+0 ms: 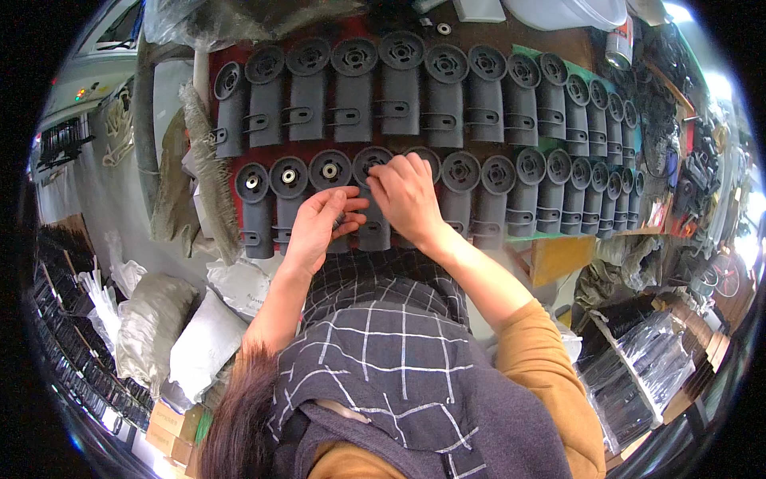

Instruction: The person inserts bearings into caster housings and uses a rotary tool to smooth the edges. They then arrange the casters on a red tray, spray them with a can, and insert small metal pins into each unit.

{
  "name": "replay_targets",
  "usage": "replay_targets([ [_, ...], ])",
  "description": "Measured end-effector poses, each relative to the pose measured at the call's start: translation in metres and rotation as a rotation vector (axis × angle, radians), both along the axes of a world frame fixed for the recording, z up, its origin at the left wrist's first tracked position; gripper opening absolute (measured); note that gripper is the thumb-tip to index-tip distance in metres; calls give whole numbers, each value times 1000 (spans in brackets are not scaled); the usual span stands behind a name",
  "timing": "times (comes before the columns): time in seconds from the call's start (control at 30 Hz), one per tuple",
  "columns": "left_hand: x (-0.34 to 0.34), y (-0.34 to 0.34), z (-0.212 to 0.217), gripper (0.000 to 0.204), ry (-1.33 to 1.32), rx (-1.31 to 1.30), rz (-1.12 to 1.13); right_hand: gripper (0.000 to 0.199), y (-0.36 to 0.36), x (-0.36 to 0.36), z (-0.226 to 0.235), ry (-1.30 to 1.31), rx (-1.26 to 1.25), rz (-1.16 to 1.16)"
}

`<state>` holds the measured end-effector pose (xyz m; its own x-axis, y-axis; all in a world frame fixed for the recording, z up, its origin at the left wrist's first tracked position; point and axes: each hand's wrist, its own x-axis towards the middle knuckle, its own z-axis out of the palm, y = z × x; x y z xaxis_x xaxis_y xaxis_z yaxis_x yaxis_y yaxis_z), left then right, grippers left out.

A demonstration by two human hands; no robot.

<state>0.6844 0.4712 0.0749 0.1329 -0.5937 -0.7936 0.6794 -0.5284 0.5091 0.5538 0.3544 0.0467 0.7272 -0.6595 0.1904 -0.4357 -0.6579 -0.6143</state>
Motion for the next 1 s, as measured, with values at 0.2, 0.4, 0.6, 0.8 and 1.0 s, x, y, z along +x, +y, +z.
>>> replay_targets([
  [0.2, -15, -14, -1, 38, 25, -33, -69, 13, 16, -23, 27, -86, 265, 67],
  [0.4, -25, -33, 2, 34, -10, -24, -144, 14, -27, -45, 3, 97, -45, -108],
  [0.6, -40, -49, 3, 35, 52, -1, -122, 17, -15, -55, 19, 10, 108, -39],
  [0.8, -58, -68, 4, 45, 58, -40, -213, 14, -25, -86, 19, -4, 96, -178],
  [1.0, -64, -86, 6, 48, 48, -26, -242, 19, -53, -102, 7, 142, 20, -207],
])
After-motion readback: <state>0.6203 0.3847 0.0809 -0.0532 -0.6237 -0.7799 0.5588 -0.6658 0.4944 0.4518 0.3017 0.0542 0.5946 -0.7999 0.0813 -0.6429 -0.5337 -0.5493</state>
